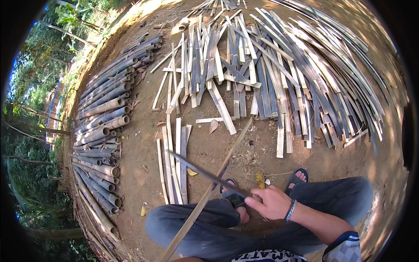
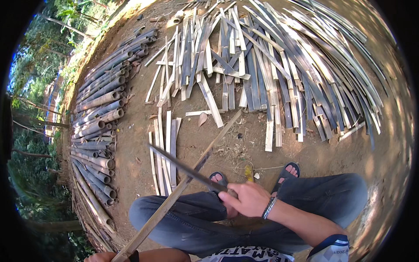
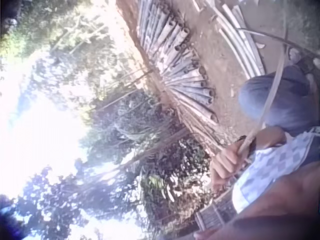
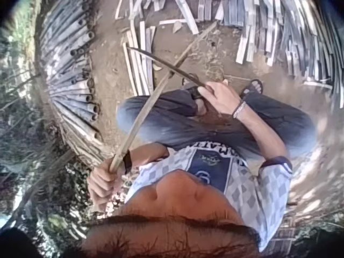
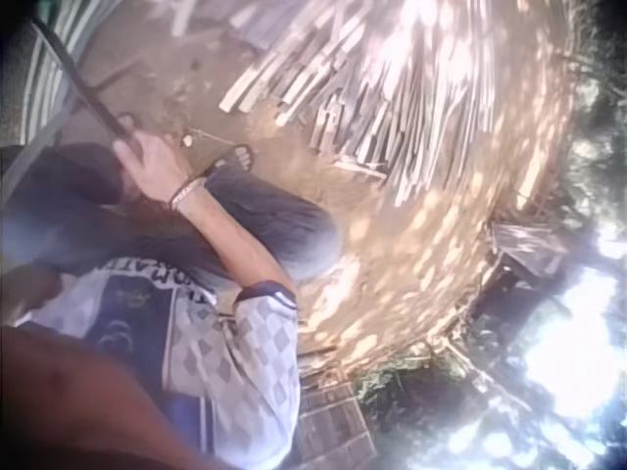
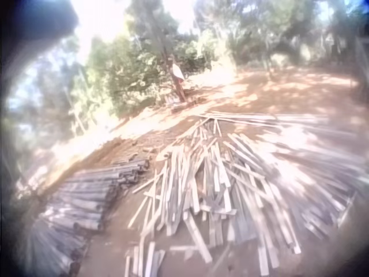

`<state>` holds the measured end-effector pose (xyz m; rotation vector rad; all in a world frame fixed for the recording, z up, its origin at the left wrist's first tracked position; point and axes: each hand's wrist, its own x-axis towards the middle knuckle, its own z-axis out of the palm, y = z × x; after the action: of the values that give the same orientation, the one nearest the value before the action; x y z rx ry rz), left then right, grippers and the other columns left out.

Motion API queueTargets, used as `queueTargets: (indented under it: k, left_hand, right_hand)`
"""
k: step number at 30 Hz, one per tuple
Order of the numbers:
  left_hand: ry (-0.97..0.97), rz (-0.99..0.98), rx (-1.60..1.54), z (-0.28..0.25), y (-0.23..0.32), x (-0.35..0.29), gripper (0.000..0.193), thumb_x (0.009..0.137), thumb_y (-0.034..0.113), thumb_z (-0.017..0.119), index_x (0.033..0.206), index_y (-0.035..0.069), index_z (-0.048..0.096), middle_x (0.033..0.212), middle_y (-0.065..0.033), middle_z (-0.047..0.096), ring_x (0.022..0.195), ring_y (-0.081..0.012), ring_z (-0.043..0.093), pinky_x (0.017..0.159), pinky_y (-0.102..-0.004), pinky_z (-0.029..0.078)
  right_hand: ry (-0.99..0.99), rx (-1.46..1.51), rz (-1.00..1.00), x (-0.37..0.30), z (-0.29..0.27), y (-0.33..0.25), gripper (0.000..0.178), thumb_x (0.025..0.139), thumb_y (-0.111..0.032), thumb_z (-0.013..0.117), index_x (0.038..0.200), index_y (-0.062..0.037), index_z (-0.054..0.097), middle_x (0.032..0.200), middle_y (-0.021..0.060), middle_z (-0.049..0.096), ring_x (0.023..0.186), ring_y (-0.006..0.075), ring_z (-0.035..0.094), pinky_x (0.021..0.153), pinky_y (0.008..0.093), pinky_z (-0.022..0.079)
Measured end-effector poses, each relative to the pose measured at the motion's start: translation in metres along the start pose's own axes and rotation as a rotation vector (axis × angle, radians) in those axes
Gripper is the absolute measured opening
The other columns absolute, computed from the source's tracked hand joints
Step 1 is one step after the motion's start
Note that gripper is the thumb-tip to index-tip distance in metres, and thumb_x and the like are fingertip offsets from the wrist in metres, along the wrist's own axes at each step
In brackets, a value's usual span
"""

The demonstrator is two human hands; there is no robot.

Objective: The person uses a knife to shave thin strips of bamboo while holding them by hand.

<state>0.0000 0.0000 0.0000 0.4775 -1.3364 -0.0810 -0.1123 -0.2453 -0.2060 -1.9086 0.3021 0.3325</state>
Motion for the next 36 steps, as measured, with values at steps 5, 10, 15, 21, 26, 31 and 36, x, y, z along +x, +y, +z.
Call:
queueTargets:
  k: [5, 10, 15, 21, 26, 31, 36]
  left_hand:
    - [0.177, 0.029, 0.141, 0.007, 0.006, -0.004, 0.043, 0.095, 0.035, 0.048, 0.059, 0.012, 0.042, 0.041, 0.0076, 0.033, 0.031, -0.0021, 0.028, 0.033, -0.0188, 0.022]
    - [0.233, 0.079, 0.166, 0.01, 0.005, -0.006, 0.043, 0.095, 0.035, 0.047, 0.06, 0.012, 0.042, 0.041, 0.0077, 0.033, 0.031, -0.002, 0.028, 0.033, -0.0184, 0.022]
    - [0.115, 0.047, 0.056, 0.011, -0.001, -0.003, 0.042, 0.094, 0.033, 0.05, 0.058, 0.012, 0.043, 0.041, 0.0083, 0.032, 0.031, -0.0016, 0.027, 0.033, -0.0185, 0.02]
    - [0.037, 0.036, -0.024, 0.013, -0.011, 0.002, 0.042, 0.093, 0.031, 0.053, 0.056, 0.013, 0.043, 0.041, 0.009, 0.032, 0.032, -0.0012, 0.027, 0.034, -0.0191, 0.02]
    - [0.008, 0.035, -0.038, 0.01, -0.009, 0.001, 0.043, 0.093, 0.032, 0.053, 0.056, 0.013, 0.043, 0.041, 0.009, 0.033, 0.032, -0.0011, 0.027, 0.034, -0.019, 0.02]
    - [0.014, 0.027, -0.024, 0.008, -0.005, -0.001, 0.043, 0.094, 0.033, 0.052, 0.056, 0.014, 0.042, 0.041, 0.0091, 0.032, 0.032, -0.001, 0.027, 0.034, -0.0187, 0.02]
    - [0.041, 0.028, -0.006, 0.004, -0.002, -0.002, 0.044, 0.094, 0.034, 0.051, 0.056, 0.014, 0.041, 0.041, 0.0092, 0.031, 0.032, -0.001, 0.027, 0.034, -0.0187, 0.021]
  right_hand:
    - [0.072, 0.04, -0.025, -0.003, 0.015, -0.003, 0.051, 0.093, -0.047, 0.046, 0.086, 0.0011, 0.06, 0.059, 0.0223, 0.059, 0.061, 0.0405, 0.062, 0.061, 0.0468, 0.049]
    - [0.041, -0.036, -0.009, 0.005, 0.009, 0.004, 0.052, 0.092, -0.05, 0.047, 0.082, -0.0008, 0.061, 0.056, 0.021, 0.057, 0.058, 0.0394, 0.061, 0.056, 0.0461, 0.048]
    - [0.035, 0.026, -0.005, -0.001, -0.001, 0.002, 0.054, 0.093, -0.05, 0.045, 0.079, -0.0002, 0.061, 0.057, 0.0218, 0.057, 0.061, 0.0403, 0.061, 0.059, 0.0471, 0.048]
    - [0.096, 0.002, 0.093, 0.017, -0.01, 0.023, 0.058, 0.093, -0.052, 0.042, 0.083, 0.002, 0.061, 0.064, 0.0248, 0.059, 0.069, 0.0422, 0.062, 0.066, 0.0482, 0.049]
    - [0.071, -0.031, 0.025, 0.01, -0.005, 0.029, 0.059, 0.093, -0.052, 0.042, 0.081, 0.0031, 0.06, 0.067, 0.0257, 0.06, 0.072, 0.0419, 0.062, 0.068, 0.0491, 0.049]
    - [0.136, 0.06, 0.12, 0.025, -0.009, 0.043, 0.053, 0.093, -0.047, 0.046, 0.077, 0.0021, 0.058, 0.059, 0.0238, 0.055, 0.063, 0.0426, 0.059, 0.06, 0.0478, 0.045]
    - [0.192, 0.039, -0.069, 0.025, 0.004, 0.048, 0.053, 0.094, -0.046, 0.046, 0.076, 0.002, 0.057, 0.059, 0.023, 0.055, 0.061, 0.042, 0.057, 0.058, 0.0475, 0.044]
